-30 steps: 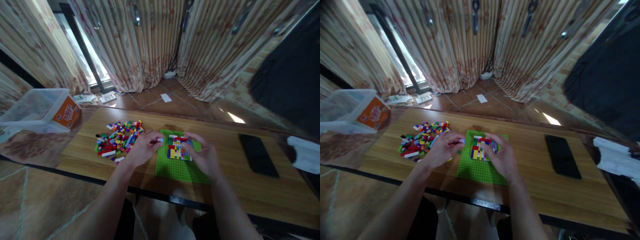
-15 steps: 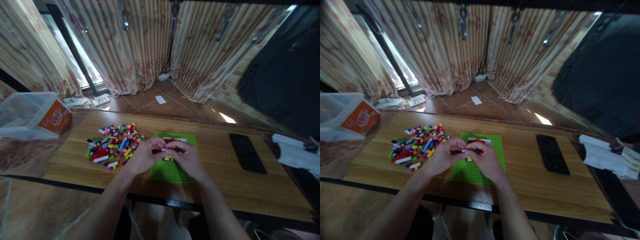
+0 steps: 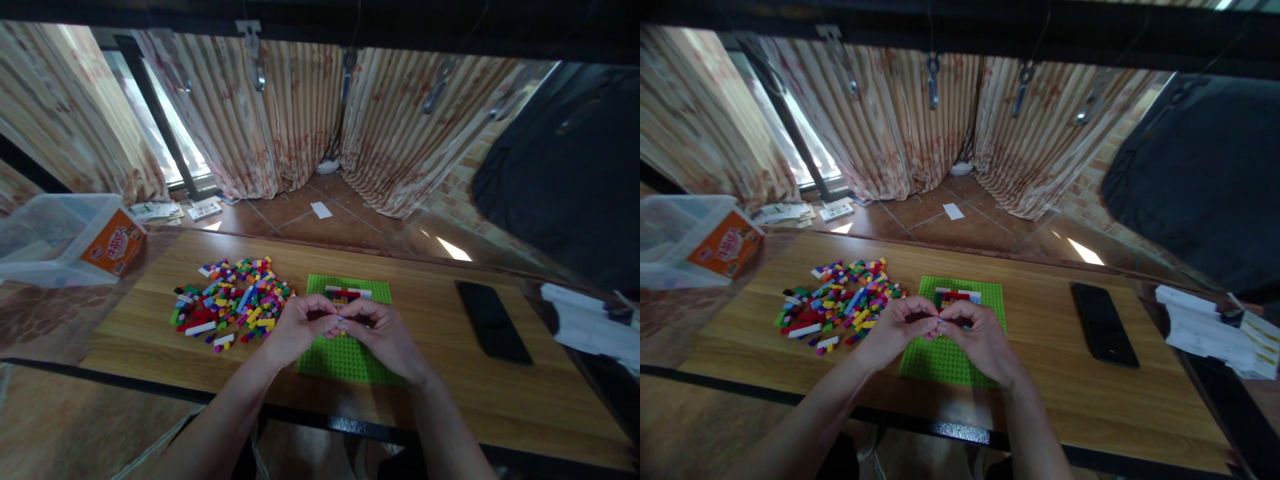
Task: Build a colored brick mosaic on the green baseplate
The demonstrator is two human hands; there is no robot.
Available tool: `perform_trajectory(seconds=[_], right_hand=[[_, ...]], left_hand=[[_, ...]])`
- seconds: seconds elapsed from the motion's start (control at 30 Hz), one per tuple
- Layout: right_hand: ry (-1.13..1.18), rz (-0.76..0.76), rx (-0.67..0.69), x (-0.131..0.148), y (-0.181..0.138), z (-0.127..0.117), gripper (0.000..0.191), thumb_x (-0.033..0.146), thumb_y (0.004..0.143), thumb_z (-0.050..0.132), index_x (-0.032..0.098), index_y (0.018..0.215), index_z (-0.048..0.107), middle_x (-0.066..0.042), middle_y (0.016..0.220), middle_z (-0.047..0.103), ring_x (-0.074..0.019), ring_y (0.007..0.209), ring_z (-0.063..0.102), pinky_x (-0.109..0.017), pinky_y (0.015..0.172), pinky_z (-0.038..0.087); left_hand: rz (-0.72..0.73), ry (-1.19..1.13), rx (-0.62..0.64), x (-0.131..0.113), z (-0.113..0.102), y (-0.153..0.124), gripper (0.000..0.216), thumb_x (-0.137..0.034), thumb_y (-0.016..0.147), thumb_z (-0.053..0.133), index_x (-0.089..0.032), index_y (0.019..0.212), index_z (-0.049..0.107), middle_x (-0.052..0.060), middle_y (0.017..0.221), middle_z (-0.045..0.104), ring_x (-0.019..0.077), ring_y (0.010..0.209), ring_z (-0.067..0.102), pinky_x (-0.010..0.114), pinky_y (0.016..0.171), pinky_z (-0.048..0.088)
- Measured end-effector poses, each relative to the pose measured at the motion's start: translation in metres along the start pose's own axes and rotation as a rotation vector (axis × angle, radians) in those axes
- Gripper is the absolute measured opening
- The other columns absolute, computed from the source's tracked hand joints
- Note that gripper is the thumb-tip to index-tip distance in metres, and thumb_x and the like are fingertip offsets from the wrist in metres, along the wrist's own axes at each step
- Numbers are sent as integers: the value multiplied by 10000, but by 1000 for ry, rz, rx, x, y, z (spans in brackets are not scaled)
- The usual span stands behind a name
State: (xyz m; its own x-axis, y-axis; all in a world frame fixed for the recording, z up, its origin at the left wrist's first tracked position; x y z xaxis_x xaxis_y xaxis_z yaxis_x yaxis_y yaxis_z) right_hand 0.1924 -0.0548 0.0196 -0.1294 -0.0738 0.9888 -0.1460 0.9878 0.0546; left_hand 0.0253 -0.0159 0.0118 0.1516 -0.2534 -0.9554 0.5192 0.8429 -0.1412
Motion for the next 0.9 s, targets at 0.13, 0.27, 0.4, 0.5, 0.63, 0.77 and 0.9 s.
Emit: perform_trajectory(seconds=[0.13, 0.27, 0.4, 0.5, 0.63, 0.77, 0.9], right_hand=[[64, -14, -28, 3, 0, -3, 183, 394, 787, 761, 221, 847, 748, -16, 785, 750, -155, 722, 688, -291, 699, 551], [147, -14, -65, 0, 0, -3, 189, 378, 761, 783, 245, 895, 767, -14, 817, 756, -156, 722, 681, -297, 695, 549], [110, -20, -180, -9, 4, -5, 253, 394, 771, 759, 280, 997, 767, -22, 961, 763, -177, 825, 687, -321, 747, 549], [-12, -5, -356, -15, 8, -11, 235, 403, 794, 718, 260, 973, 770, -34, 971, 761, -196, 856, 691, -336, 768, 548], [-238, -17, -535, -18, 12, -19, 223, 383, 836, 645, 226, 949, 758, -49, 967, 762, -213, 887, 694, -361, 819, 537], [-430, -98, -525, -20, 18, -18, 208, 347, 866, 606, 235, 957, 756, -55, 997, 753, -218, 965, 671, -389, 908, 497], [-514, -177, -513, -31, 27, -14, 168, 319, 852, 635, 247, 914, 774, -67, 1069, 741, -226, 1073, 628, -430, 1018, 425]], left_hand=[[-36, -110, -14, 1, 2, 1, 315, -364, 658, 841, -126, 771, 670, 4, 653, 663, 102, 581, 614, 238, 604, 509], [-73, -187, -7, 0, 3, 0, 324, -355, 651, 850, -123, 788, 672, 6, 657, 660, 96, 582, 611, 228, 602, 501], [-49, -111, -16, -2, -3, 0, 313, -361, 682, 823, -130, 793, 644, 0, 677, 650, 99, 604, 611, 222, 605, 495], [11, 43, -72, -3, -17, 3, 238, -326, 739, 756, -144, 836, 637, -10, 701, 638, 100, 606, 596, 223, 596, 480], [197, 554, -165, -6, -40, 7, 68, -195, 821, 606, -158, 834, 661, 6, 733, 640, 126, 666, 588, 243, 629, 456], [296, 958, -186, -8, -50, 6, 155, -107, 846, 532, -162, 806, 671, 22, 760, 651, 137, 697, 583, 255, 658, 430], [284, 1062, -159, -6, -51, 7, 178, -76, 849, 514, -162, 806, 665, 24, 764, 655, 135, 687, 582, 254, 656, 428]])
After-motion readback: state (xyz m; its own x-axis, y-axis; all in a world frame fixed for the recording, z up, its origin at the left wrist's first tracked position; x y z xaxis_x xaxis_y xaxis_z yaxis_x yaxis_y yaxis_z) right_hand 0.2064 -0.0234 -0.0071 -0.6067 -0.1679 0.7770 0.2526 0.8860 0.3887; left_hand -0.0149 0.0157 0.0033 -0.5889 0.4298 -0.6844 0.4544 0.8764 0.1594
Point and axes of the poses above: each hand's wrist, its own y-axis towards the middle knuckle, its own z-axis out of the palm, x = y × z, the point moved 1 cm from there along y, towards the middle knuckle
